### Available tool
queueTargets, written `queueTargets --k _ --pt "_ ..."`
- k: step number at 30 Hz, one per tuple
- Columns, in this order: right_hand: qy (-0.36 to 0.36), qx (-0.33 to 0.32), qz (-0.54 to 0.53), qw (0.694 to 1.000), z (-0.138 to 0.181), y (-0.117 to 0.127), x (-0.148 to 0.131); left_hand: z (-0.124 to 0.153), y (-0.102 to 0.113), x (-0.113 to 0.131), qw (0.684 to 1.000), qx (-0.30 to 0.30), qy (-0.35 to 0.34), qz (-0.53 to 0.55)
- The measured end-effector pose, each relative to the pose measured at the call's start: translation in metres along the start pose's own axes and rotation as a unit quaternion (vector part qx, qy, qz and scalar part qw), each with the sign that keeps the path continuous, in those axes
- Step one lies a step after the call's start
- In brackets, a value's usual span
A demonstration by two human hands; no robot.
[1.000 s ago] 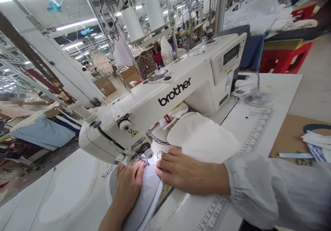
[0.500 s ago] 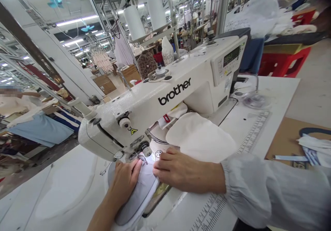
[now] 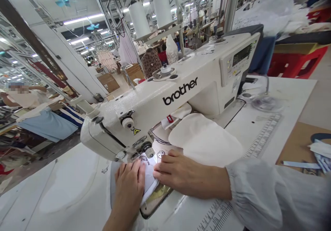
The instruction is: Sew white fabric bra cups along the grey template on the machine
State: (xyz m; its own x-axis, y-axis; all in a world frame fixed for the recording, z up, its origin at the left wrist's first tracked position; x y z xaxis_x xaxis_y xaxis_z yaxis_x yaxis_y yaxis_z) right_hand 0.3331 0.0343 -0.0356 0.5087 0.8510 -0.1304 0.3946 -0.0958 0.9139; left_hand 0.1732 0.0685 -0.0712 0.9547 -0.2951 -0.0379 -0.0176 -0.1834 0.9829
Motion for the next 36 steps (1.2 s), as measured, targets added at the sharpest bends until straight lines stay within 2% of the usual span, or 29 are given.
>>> queueTargets --k 13,18,25,31,36 --pt "-0.018 0.005 -0.009 1.000 -0.008 -0.008 -0.008 -0.025 0.007 -0.008 0.987 -0.068 -0.129 0.071" --pt "-0.053 0.008 -0.036 0.998 -0.010 -0.007 -0.003 -0.024 0.010 -0.011 0.987 -0.038 -0.132 0.081" --pt "-0.065 -0.005 -0.045 0.997 -0.010 -0.011 0.000 0.003 0.023 -0.009 0.977 0.073 -0.133 0.149" --pt "-0.091 -0.032 -0.036 0.995 -0.009 -0.010 0.003 0.006 0.024 -0.006 0.964 0.064 -0.162 0.202" --pt "-0.095 -0.031 -0.034 0.994 -0.011 -0.008 0.003 0.006 0.026 -0.005 0.962 0.056 -0.160 0.213"
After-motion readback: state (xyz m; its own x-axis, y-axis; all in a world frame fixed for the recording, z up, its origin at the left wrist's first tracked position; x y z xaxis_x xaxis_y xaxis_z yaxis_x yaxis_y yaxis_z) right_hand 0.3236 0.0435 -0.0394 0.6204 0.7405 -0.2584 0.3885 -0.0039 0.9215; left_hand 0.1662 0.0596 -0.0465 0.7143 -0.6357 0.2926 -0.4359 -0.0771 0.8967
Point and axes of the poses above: each hand's wrist, its own z-axis away from the middle knuckle, its own y-axis out of the back of the hand, x = y × z, the point moved 7 cm from there along -z, towards the middle knuckle, and after that the axes turned 8 degrees about -y, right-handed, at the moved point
